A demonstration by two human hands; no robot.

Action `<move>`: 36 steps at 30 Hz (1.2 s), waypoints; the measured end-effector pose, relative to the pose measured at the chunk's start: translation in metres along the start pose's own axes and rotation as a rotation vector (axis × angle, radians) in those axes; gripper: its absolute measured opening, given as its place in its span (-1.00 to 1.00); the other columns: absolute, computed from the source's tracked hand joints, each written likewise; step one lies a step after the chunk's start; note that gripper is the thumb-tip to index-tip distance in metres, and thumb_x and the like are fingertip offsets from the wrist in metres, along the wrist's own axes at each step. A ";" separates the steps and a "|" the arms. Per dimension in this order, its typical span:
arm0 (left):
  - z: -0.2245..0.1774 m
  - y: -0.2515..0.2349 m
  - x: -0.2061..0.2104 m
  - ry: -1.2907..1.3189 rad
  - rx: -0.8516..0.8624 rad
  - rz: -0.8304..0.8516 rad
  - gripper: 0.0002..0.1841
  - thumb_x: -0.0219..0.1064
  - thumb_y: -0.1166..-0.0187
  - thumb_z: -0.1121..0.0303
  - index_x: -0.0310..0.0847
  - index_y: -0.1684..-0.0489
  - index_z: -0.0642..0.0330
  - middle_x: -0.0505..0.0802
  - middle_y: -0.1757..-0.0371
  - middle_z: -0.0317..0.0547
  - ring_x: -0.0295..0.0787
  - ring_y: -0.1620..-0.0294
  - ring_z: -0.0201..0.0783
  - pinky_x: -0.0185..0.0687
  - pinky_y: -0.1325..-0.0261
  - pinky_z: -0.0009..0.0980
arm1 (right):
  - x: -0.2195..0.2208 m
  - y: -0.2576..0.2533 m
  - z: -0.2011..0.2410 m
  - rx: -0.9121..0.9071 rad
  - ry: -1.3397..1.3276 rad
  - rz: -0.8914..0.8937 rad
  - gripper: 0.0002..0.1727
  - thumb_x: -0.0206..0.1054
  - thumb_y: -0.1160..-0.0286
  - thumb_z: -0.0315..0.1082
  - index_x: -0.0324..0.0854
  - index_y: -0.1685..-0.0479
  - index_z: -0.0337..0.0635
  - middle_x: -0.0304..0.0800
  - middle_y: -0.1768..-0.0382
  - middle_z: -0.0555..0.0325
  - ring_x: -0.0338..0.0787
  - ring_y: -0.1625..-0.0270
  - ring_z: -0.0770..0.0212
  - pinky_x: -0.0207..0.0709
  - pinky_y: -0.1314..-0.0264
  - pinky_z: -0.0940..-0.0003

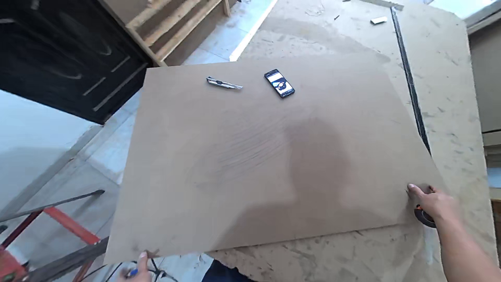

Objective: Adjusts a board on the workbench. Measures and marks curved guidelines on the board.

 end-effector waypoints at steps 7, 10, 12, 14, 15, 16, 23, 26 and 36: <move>0.004 0.010 0.043 0.484 -0.216 -0.019 -0.36 0.27 -0.78 0.08 0.24 -0.67 0.35 0.72 -0.32 0.33 0.85 -0.10 0.11 0.83 -0.08 0.05 | 0.011 -0.029 -0.045 -0.061 -0.019 0.003 0.06 0.45 -0.30 0.44 0.45 -0.65 -0.23 0.54 -0.52 -0.44 0.52 -0.59 -0.40 0.34 -0.58 -0.45; 0.003 0.006 0.045 0.505 -0.248 -0.022 -0.39 0.30 -0.77 0.12 0.26 -0.65 0.33 0.73 -0.28 0.32 0.87 0.00 0.09 0.85 0.04 0.01 | 0.013 -0.033 -0.046 -0.067 0.016 0.009 0.08 0.43 -0.28 0.48 0.45 -0.65 -0.21 0.49 -0.57 -0.44 0.50 -0.61 -0.40 0.36 -0.57 -0.43; -0.001 -0.002 0.044 0.510 -0.236 -0.001 -0.42 0.28 -0.79 0.14 0.29 -0.62 0.33 0.74 -0.26 0.32 0.86 0.03 0.07 0.85 0.06 -0.02 | 0.017 -0.026 -0.042 -0.071 0.055 0.042 0.01 0.37 -0.37 0.46 0.52 -0.58 -0.25 0.53 -0.51 -0.48 0.54 -0.57 -0.43 0.39 -0.53 -0.44; -0.008 -0.014 0.044 0.505 -0.218 0.030 -0.42 0.26 -0.80 0.13 0.26 -0.65 0.29 0.72 -0.28 0.31 0.86 0.01 0.07 0.84 0.04 -0.02 | 0.023 -0.011 -0.045 -0.049 0.100 0.099 -0.03 0.34 -0.41 0.46 0.56 -0.50 -0.27 0.60 -0.42 -0.50 0.59 -0.52 -0.43 0.42 -0.49 -0.44; -0.013 -0.024 0.045 0.494 -0.207 0.049 -0.42 0.24 -0.81 0.12 0.24 -0.68 0.27 0.71 -0.31 0.31 0.85 -0.02 0.08 0.84 0.01 -0.01 | 0.026 -0.001 -0.048 -0.028 0.126 0.124 -0.03 0.32 -0.42 0.47 0.57 -0.47 -0.27 0.66 -0.36 -0.48 0.63 -0.49 -0.41 0.45 -0.47 -0.42; -0.019 -0.035 0.045 0.484 -0.193 0.059 -0.42 0.25 -0.80 0.13 0.24 -0.67 0.27 0.71 -0.31 0.32 0.85 -0.02 0.09 0.84 0.02 0.00 | 0.029 0.008 -0.051 -0.008 0.145 0.144 -0.03 0.31 -0.41 0.48 0.58 -0.45 -0.28 0.69 -0.32 -0.45 0.66 -0.47 -0.38 0.47 -0.46 -0.39; -0.090 -0.115 0.054 0.350 -0.095 0.159 -0.44 0.21 -0.82 0.07 0.33 -0.62 0.27 0.73 -0.28 0.27 0.86 -0.01 0.04 0.84 0.02 -0.04 | 0.061 0.111 -0.083 0.157 0.189 0.292 -0.02 0.25 -0.43 0.52 0.68 -0.24 -0.38 0.78 -0.22 -0.38 0.73 -0.40 -0.30 0.51 -0.45 -0.32; -0.134 -0.153 0.068 0.284 -0.031 0.217 -0.42 0.21 -0.81 0.04 0.33 -0.63 0.27 0.74 -0.28 0.29 0.87 0.00 0.07 0.85 0.03 0.00 | 0.075 0.171 -0.098 0.252 0.162 0.344 -0.05 0.21 -0.47 0.50 0.74 -0.06 -0.42 0.80 -0.17 -0.39 0.75 -0.36 -0.30 0.53 -0.41 -0.33; -0.258 -0.111 0.064 -0.348 0.681 0.265 -0.28 0.25 -0.76 0.02 0.21 -0.75 0.37 0.62 -0.53 0.40 0.57 -0.54 0.36 0.40 -0.55 0.32 | 0.117 0.352 -0.110 0.381 0.090 0.332 -0.06 -0.06 -0.67 0.45 0.67 -0.24 -0.39 0.79 -0.22 -0.38 0.75 -0.38 -0.31 0.55 -0.41 -0.31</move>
Point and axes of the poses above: each hand's wrist, its own y-axis away from the middle knuckle, its own x-axis out of the palm, z = x × y, the point moved 10 cm from there along -y, towards the middle knuckle
